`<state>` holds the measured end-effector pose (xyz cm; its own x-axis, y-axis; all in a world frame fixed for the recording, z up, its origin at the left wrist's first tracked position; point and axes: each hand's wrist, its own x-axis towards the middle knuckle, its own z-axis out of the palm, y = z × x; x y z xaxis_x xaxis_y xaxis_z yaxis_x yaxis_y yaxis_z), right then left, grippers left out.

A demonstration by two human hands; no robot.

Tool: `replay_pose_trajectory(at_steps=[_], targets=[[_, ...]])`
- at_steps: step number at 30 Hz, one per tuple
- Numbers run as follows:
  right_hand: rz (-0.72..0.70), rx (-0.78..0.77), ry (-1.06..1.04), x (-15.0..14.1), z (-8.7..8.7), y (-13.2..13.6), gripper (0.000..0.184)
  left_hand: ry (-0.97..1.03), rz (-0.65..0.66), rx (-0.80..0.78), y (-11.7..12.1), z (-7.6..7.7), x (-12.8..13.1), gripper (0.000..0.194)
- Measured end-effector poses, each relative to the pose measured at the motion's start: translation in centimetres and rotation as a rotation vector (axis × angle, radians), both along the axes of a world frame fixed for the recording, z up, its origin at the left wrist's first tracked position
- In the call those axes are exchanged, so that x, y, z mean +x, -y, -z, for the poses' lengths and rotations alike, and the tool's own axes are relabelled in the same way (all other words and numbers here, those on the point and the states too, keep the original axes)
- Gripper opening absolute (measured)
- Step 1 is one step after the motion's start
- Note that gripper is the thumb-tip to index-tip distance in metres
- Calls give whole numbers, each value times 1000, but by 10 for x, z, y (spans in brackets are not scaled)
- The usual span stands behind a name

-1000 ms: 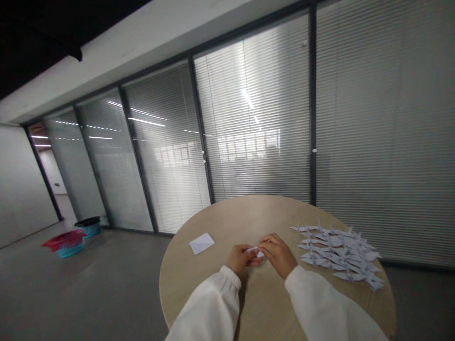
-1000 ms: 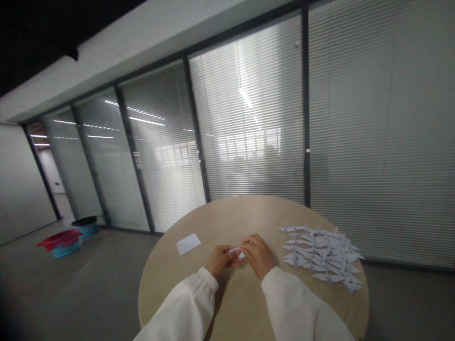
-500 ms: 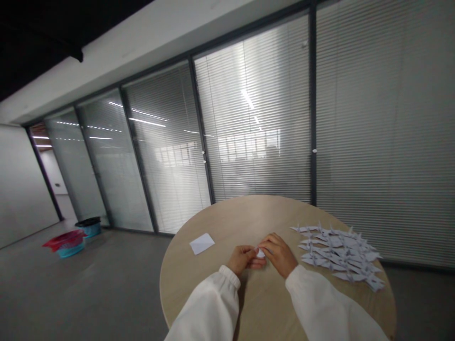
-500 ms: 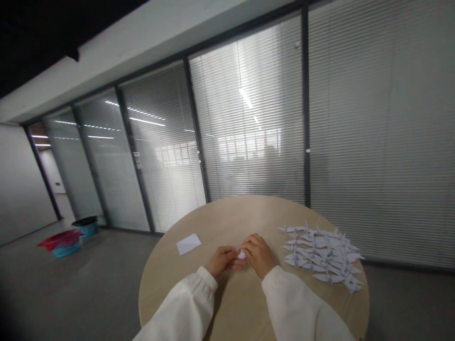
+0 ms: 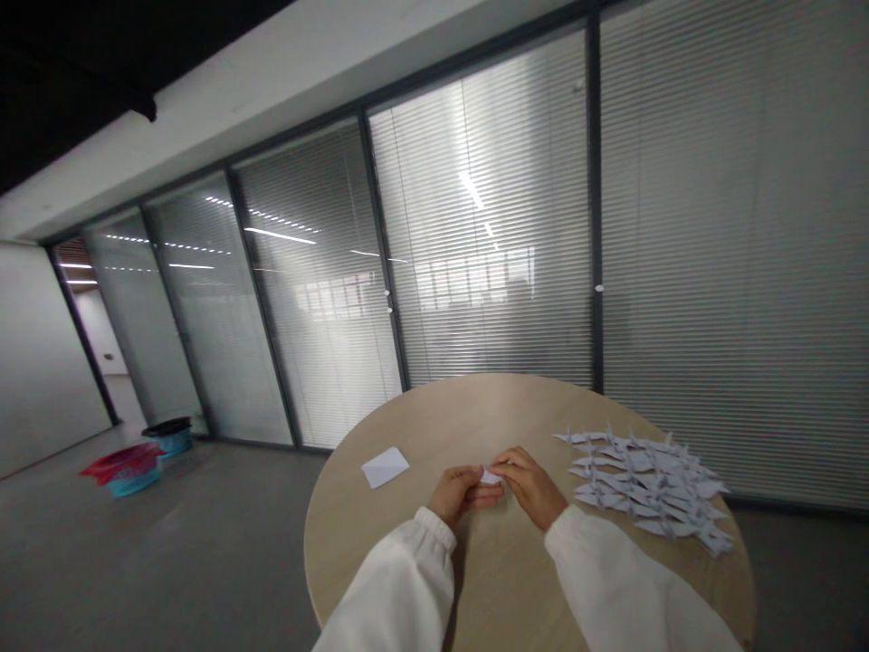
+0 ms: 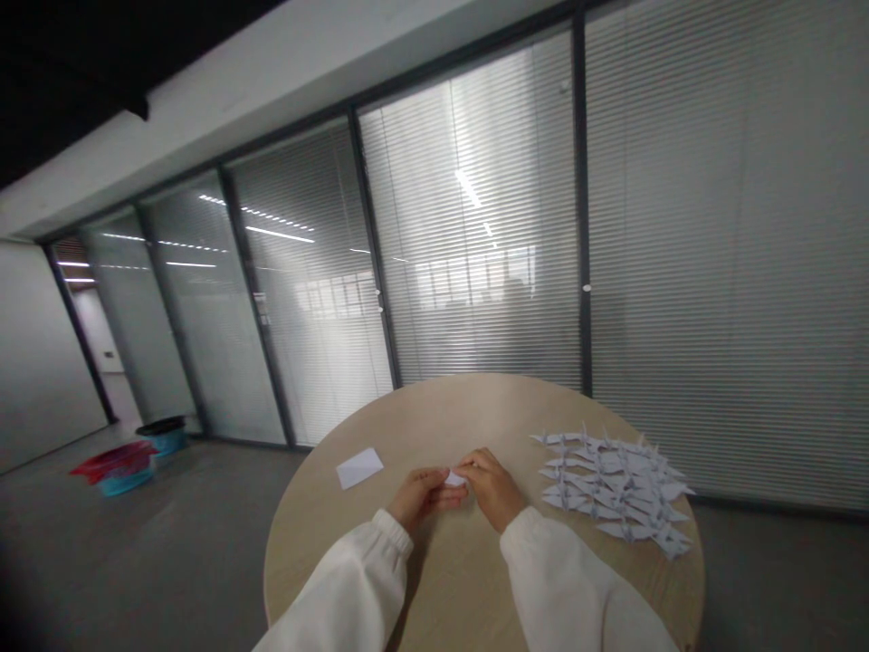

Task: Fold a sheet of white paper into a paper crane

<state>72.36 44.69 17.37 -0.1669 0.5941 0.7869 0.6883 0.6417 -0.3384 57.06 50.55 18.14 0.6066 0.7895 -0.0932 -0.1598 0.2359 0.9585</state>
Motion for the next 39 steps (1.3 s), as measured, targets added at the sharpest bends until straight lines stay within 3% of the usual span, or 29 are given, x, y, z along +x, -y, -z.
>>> replay_pose_trajectory(at_steps=[11,19,25,39], targets=[[-13,6,-71,-2,1,0,28,-25,-3,136,-2,4,0,44],[93,-257,-456,-2,1,-2,28,-74,-58,314,3,-1,3,46],[52,-409,-439,0,0,-2,35,-70,-72,354,5,-2,3,43],[22,-412,-468,3,4,-6,30,-94,-86,348,4,0,4,40]])
